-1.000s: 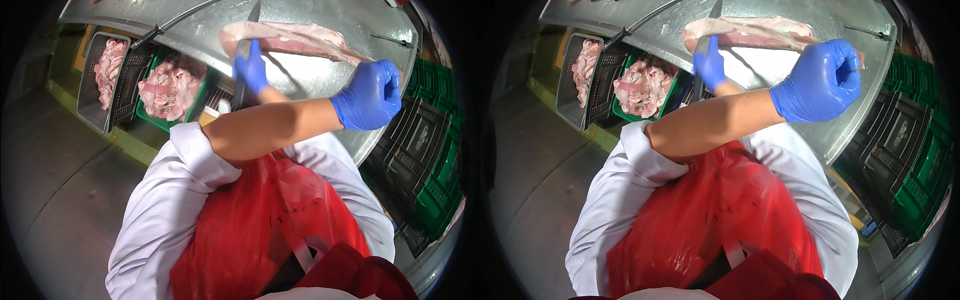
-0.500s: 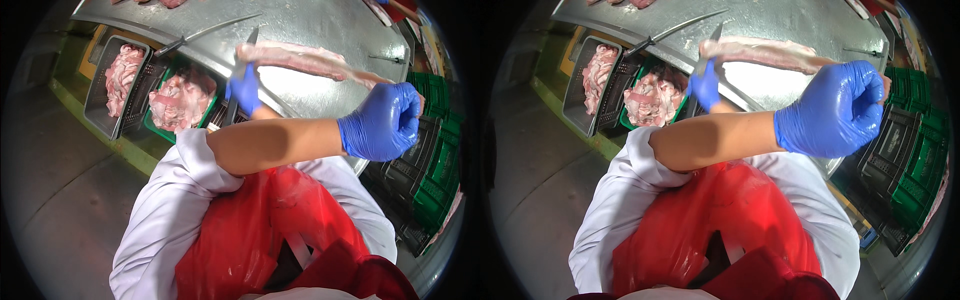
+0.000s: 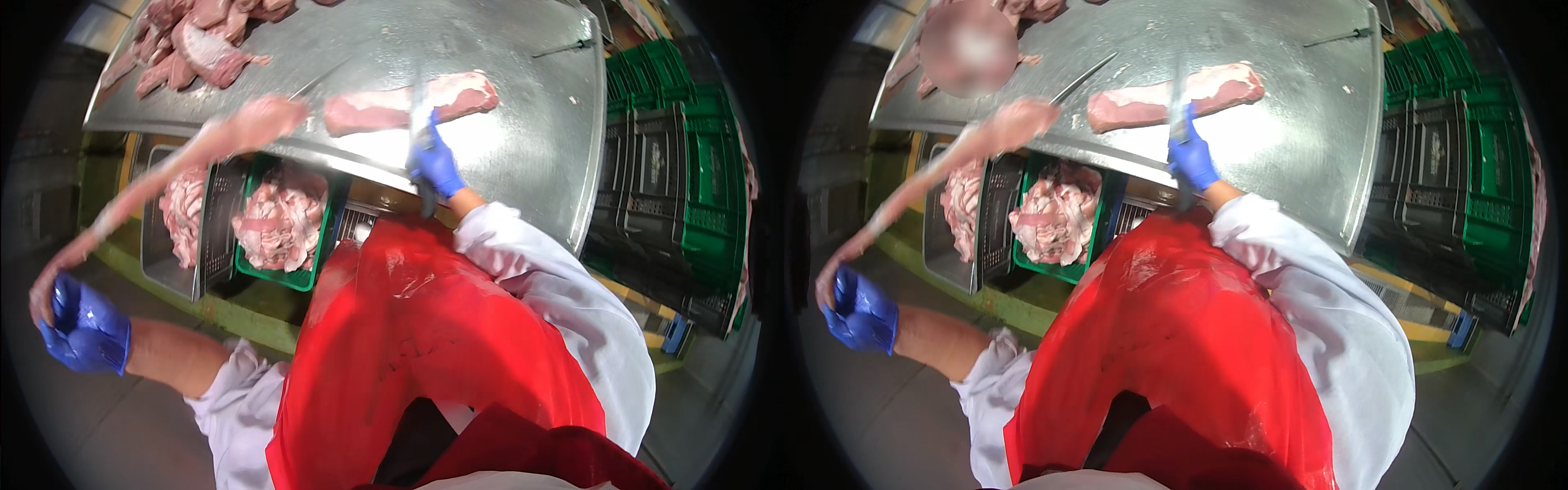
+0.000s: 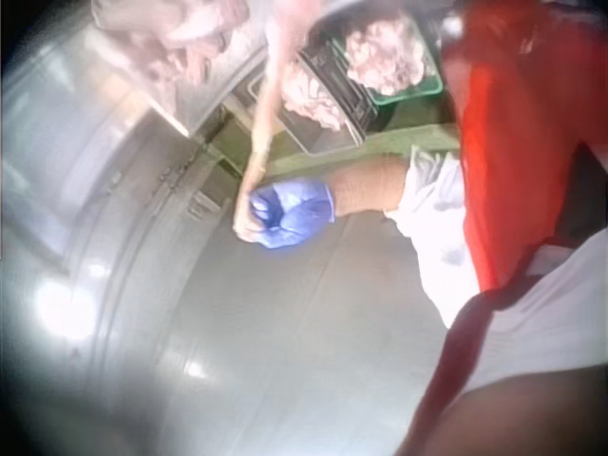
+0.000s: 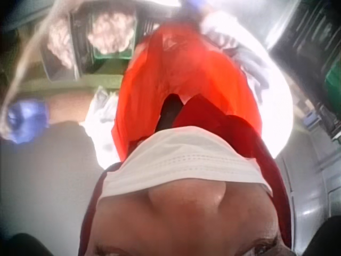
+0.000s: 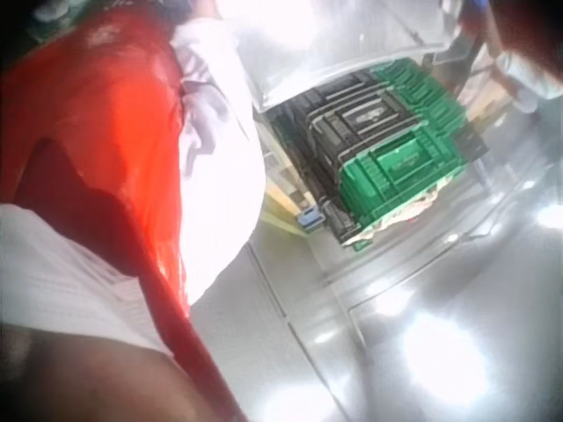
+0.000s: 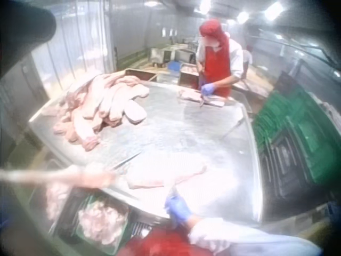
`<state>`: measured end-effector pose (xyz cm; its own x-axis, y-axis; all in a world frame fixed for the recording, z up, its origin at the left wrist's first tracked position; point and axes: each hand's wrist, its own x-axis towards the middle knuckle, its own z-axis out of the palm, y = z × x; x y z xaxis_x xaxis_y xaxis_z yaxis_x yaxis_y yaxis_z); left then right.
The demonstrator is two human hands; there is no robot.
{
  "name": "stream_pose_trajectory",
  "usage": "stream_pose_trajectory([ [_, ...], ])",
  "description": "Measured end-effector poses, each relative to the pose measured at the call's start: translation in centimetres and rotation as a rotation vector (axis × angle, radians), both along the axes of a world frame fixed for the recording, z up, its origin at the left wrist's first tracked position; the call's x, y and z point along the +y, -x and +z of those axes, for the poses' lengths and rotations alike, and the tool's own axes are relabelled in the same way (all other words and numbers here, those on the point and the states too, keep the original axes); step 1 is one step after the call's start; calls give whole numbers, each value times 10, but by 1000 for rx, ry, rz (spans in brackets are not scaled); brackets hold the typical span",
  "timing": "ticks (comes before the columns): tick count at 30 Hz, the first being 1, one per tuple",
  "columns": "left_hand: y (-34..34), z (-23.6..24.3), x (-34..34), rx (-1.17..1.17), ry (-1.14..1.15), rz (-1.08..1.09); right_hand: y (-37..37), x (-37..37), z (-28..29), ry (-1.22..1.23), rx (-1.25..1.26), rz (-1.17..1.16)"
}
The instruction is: The person cuts large pieces of raw meat on a stainless steel table using a knife, separating fat and trimming the meat. The trimmed pieces are placed into a green crate below the table.
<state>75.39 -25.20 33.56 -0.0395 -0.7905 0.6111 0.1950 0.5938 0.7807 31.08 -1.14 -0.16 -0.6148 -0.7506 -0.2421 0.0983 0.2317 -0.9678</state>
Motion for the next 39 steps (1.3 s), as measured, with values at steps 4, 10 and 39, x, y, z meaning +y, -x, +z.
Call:
stream_pose_trajectory([
  [4,-39,-50,-16,-33,-213,0,136,40,7,-139,192,-382],
  [10,-38,-239,-56,-786,-352,134,181,34,-14,-127,109,-392],
  [39,510,-331,80,-933,182,-352,136,206,29,83,-210,-148],
])
